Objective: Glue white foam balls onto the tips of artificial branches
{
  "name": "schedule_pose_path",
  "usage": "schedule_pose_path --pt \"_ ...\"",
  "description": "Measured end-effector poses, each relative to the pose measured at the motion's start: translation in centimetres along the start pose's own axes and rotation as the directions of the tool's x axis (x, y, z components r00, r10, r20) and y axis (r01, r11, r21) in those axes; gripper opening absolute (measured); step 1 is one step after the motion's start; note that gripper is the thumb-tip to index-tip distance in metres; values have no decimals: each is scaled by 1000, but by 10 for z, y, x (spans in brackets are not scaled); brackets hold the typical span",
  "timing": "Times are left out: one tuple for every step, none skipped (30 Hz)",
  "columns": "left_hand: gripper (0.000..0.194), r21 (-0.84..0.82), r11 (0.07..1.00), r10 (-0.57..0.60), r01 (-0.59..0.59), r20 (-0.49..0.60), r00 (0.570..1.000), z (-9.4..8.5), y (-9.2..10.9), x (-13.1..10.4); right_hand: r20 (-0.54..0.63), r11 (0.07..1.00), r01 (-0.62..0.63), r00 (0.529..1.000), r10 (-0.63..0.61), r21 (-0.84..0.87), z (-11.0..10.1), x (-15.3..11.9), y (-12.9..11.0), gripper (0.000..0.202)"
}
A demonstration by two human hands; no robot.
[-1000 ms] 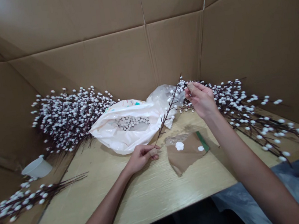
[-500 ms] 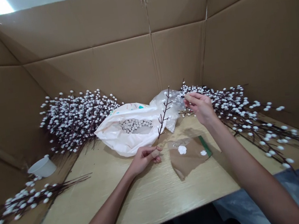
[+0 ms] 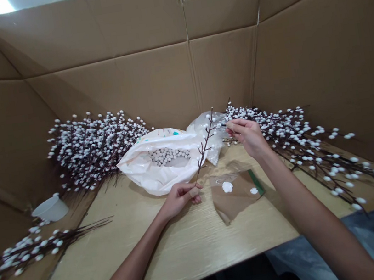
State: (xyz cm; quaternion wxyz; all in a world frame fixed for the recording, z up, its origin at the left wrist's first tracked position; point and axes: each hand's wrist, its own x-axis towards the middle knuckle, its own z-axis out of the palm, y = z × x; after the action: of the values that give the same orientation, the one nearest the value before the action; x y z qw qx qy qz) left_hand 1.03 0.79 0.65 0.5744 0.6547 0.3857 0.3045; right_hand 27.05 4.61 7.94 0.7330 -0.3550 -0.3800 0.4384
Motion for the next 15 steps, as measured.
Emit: schedule_pose_path --pt "45 -2 1000 -1 1 -1 1000 0 0 0 5 1000 -1 1000 1 -4 0 0 0 20" --pt "44 -1 1000 -3 3 -2 1000 0 0 0 9 1000 -2 1000 2 -7 -1 0 0 19" --pt "44 1 1000 -4 4 -5 1000 1 1 0 11 1000 -4 1000 4 -10 -1 0 0 19" --pt "44 2 1000 -6 6 -6 1000 1 1 0 16 1000 -8 1000 8 -12 -1 0 0 19" --pt "44 3 1000 -7 7 -9 1000 1 1 0 20 1000 -12 1000 12 -14 -2 0 0 19" --pt "44 2 1000 -7 7 -10 1000 1 2 0 27 1000 -15 1000 15 -14 -2 0 0 19" --pt "44 1 1000 -7 7 -11 1000 1 2 0 35 1000 -19 999 19 -14 -2 0 1 19" --pt "44 1 1000 -7 7 -11 1000 1 2 0 44 1000 -23 999 24 -15 -2 0 1 20" --pt "43 1 1000 -5 5 -13 1000 1 2 0 54 999 -27 998 28 -17 -3 0 1 20" --pt "43 1 1000 -3 3 -14 1000 1 2 -1 64 999 -32 997 33 -20 -3 0 1 21" --pt "42 1 1000 0 1 -15 1000 1 2 -1 76 999 -36 996 38 -23 -3 0 1 21" --pt "42 0 1000 2 -2 -15 1000 1 2 -1 89 999 -42 995 44 -25 -4 0 1 21" --pt "41 -3 1000 4 -4 -14 1000 0 2 -1 101 999 -48 994 50 -27 -4 0 1 21" --pt "41 -4 1000 4 -4 -13 1000 0 1 -1 113 998 -54 992 56 -26 -4 0 1 21" --pt "42 -5 1000 5 -5 -11 1000 0 1 -1 124 998 -60 990 63 -26 -5 0 1 21"
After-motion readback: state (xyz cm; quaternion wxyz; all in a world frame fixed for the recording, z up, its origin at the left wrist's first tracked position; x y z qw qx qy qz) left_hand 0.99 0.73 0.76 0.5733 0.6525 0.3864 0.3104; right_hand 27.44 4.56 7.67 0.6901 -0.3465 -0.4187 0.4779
